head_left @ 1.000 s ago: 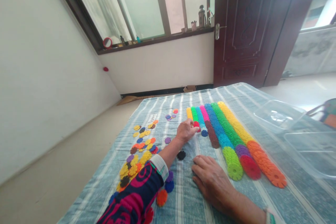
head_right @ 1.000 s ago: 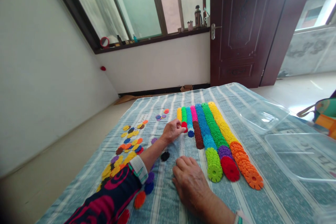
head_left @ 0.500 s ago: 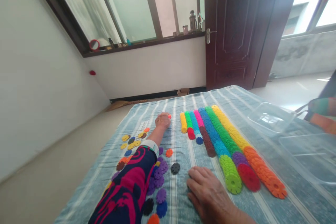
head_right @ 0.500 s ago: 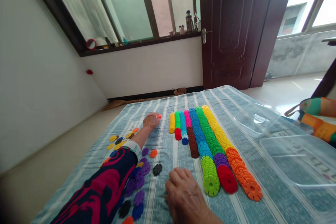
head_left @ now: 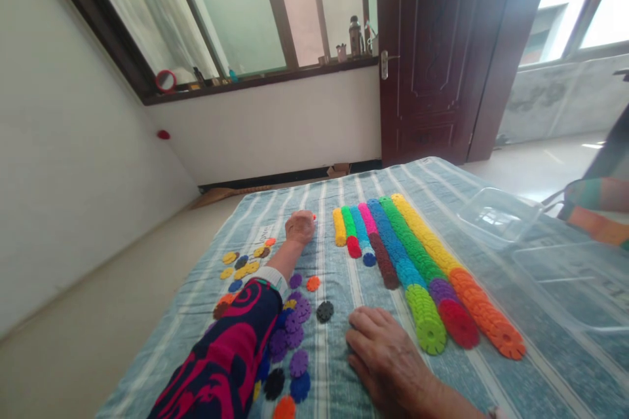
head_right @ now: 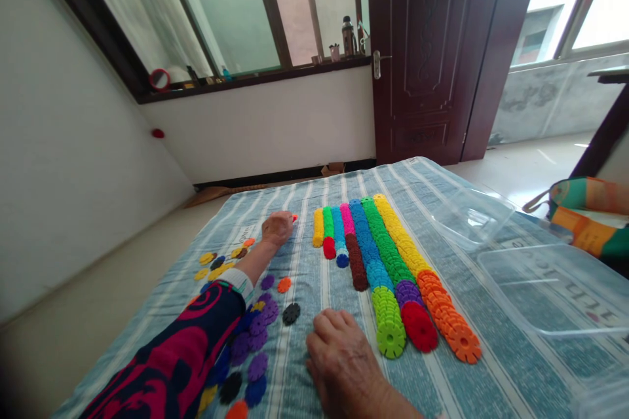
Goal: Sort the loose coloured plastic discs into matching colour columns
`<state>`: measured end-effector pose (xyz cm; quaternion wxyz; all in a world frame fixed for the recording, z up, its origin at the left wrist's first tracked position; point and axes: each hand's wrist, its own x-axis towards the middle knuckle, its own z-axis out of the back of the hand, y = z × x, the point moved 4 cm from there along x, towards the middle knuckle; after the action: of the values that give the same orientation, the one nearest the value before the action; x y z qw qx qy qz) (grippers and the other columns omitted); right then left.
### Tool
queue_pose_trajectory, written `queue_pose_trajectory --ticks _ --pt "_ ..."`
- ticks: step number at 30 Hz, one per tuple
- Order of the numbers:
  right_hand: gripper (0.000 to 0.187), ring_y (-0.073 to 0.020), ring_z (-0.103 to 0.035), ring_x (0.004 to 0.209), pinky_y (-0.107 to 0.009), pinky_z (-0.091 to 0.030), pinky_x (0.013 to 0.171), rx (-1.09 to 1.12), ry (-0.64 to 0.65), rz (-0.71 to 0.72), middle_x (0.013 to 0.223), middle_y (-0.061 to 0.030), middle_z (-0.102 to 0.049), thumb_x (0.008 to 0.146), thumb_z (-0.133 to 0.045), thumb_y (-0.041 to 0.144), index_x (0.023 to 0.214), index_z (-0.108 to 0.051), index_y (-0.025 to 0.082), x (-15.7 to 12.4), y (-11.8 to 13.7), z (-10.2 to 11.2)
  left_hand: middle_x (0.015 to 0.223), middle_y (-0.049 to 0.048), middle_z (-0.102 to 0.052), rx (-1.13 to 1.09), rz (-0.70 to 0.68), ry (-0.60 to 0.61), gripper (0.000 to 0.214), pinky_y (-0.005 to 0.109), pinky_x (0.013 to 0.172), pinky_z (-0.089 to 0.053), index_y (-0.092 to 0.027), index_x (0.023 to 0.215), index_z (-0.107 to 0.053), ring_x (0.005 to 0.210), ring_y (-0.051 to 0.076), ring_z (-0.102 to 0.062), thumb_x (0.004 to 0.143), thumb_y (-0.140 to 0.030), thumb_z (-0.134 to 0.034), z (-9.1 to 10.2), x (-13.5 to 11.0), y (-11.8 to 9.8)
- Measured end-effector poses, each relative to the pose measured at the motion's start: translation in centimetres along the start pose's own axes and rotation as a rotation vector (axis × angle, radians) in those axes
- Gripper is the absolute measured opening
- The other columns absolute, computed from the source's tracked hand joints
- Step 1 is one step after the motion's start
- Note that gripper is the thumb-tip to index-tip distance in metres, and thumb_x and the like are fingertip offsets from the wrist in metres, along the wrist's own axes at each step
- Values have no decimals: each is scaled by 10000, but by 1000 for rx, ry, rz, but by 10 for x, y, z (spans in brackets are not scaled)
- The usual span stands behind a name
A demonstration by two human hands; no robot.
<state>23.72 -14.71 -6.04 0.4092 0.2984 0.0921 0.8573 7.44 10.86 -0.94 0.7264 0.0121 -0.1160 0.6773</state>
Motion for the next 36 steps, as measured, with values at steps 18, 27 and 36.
queue_pose_trajectory --ticks 18,27,36 --pt "68 -225 -531 992 -374 -404 883 -14 62 -22 1000 -41 -611 859 -645 178 854 -577 188 2 0 3 591 -13 -627 -623 -246 172 207 237 642 -424 -169 703 -659 594 128 -561 776 -284 -503 -26 -84 -61" --pt "75 -225 -529 968 -375 -416 857 -9 62 -14 973 -38 -607 857 -648 187 853 -573 190 2 1 4 636 -21 -619 -493 -160 48 108 239 650 -408 -178 741 -610 631 129 -563 788 -268 -572 -22 -89 -62" --pt "64 -234 -558 990 -394 -442 894 12 10 6 979 -52 -627 854 -621 137 837 -591 191 -2 1 4 721 -19 -615 -363 -120 58 102 246 657 -388 -187 817 -604 683 139 -565 735 -225 -649 -23 -96 -70"
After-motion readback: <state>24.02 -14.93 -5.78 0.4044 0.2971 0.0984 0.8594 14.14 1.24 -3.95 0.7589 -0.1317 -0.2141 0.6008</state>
